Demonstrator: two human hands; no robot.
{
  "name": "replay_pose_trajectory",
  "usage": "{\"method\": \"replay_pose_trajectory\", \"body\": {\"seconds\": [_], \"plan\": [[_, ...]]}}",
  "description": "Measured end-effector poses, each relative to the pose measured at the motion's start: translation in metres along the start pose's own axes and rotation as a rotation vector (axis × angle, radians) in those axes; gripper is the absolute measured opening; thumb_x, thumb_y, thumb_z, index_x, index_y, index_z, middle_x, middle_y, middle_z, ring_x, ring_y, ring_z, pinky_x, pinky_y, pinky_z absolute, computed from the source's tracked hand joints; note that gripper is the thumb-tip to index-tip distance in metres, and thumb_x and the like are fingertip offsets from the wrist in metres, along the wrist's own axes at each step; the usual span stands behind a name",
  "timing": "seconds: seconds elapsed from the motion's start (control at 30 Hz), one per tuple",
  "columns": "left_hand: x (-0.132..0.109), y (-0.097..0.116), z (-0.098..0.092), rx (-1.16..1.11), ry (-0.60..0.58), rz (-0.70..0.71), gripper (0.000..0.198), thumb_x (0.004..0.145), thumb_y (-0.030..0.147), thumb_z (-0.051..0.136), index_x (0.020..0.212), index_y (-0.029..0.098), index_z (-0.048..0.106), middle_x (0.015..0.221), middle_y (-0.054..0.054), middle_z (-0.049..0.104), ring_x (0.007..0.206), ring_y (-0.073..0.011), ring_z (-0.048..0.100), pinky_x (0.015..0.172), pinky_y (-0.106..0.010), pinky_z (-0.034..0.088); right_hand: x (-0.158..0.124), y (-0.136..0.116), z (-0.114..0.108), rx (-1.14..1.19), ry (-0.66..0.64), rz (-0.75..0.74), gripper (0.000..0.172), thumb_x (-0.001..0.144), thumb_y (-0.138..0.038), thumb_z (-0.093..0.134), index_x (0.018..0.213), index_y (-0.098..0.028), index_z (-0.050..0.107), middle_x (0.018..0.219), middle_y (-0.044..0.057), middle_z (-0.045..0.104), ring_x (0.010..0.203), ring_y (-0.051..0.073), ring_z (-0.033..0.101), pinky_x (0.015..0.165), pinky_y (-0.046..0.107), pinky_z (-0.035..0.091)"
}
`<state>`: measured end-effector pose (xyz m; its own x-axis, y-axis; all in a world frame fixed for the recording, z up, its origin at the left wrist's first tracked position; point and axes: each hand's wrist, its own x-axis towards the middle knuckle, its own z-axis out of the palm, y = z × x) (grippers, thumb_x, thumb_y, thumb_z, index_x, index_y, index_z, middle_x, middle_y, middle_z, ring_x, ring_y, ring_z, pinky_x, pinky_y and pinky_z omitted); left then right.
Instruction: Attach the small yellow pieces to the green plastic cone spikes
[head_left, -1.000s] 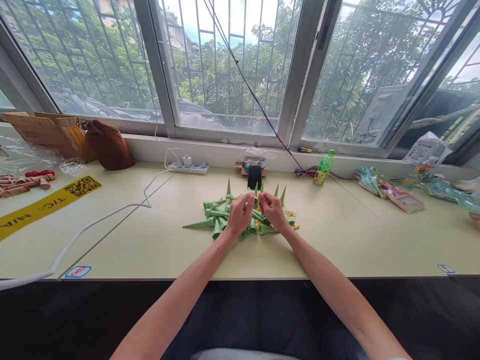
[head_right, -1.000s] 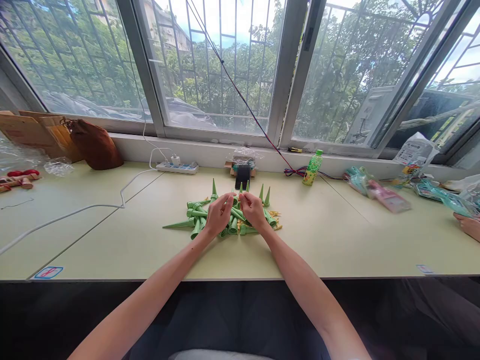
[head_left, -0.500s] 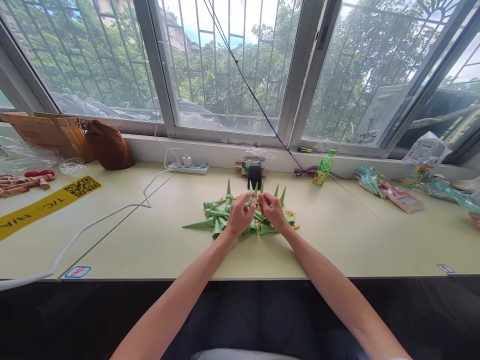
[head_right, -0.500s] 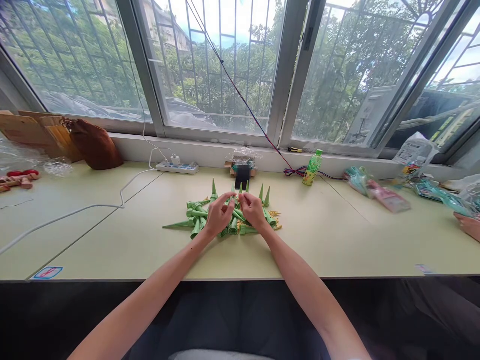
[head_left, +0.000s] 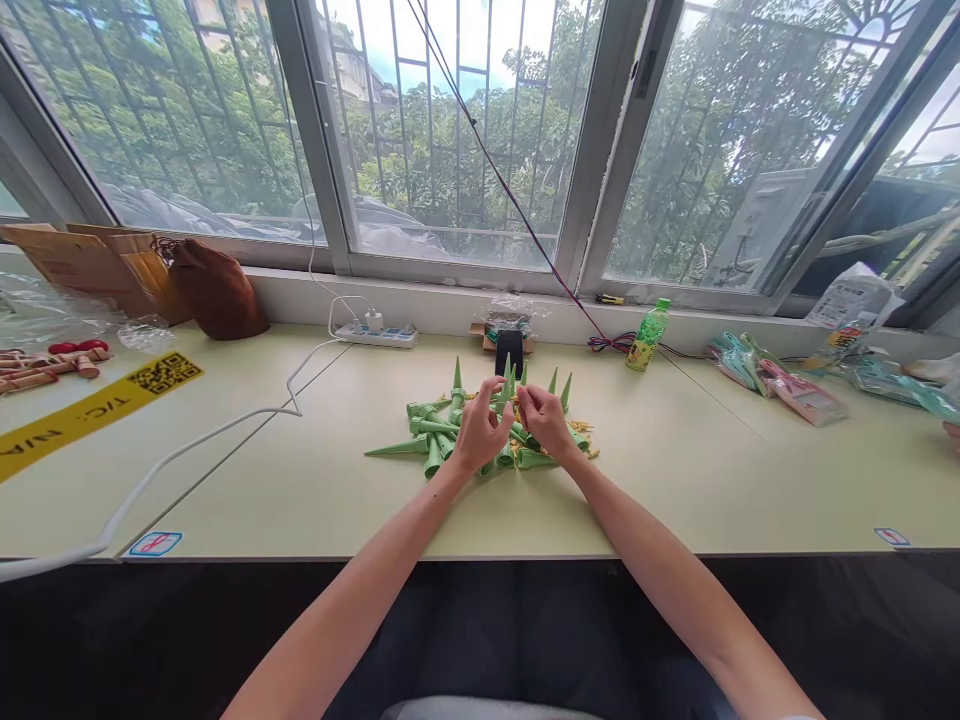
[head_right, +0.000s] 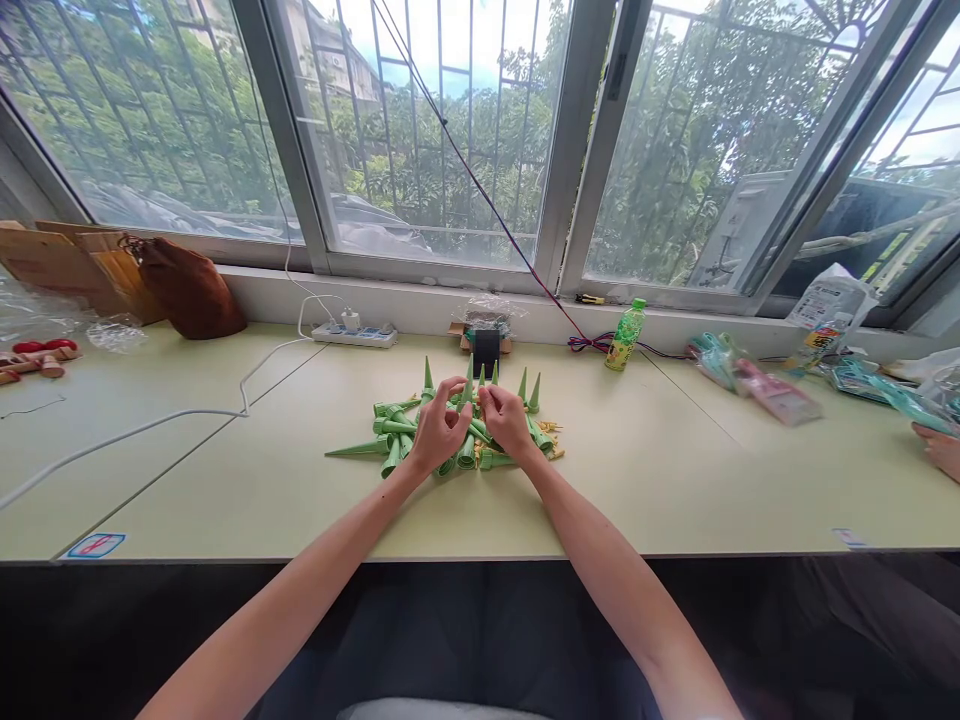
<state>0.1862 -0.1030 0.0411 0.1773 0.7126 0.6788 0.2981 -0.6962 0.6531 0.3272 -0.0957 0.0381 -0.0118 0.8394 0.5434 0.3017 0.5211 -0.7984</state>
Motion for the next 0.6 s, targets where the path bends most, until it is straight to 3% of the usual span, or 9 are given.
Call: {"method": "replay_pose_trajectory", "body": {"seconds": [0.27, 0.6], "plan": [[-0.0008, 0.0001, 0.0003, -0.001, 0.001, -0.006, 0.034, 0.085, 0.022, 0.053, 0.117, 0.023, 0.044, 0.118, -0.01, 0.065, 0.033, 0.0025, 0.028, 0.035, -0.016, 0.026, 0.0012, 0.003, -0.0003, -0.018, 0.0, 0.003, 0.048, 0.092, -0.059, 0.044, 0.062, -0.021, 0.042, 0.051, -0.003, 0.041, 0.048, 0.011, 0.036, 0.046, 0.025, 0.029], [0.0006, -0.0009, -0.0004, 0.054, -0.008, 0.014, 0.035, 0.084, 0.022, 0.056, 0.118, 0.022, 0.049, 0.118, -0.01, 0.067, 0.036, 0.0003, 0.028, 0.04, -0.018, 0.034, 0.0011, 0.0034, -0.0016, -0.047, -0.001, 0.012, 0.047, 0.092, -0.057, 0.044, 0.062, -0.021, 0.042, 0.05, -0.003, 0.041, 0.047, 0.011, 0.036, 0.046, 0.025, 0.029]]}}
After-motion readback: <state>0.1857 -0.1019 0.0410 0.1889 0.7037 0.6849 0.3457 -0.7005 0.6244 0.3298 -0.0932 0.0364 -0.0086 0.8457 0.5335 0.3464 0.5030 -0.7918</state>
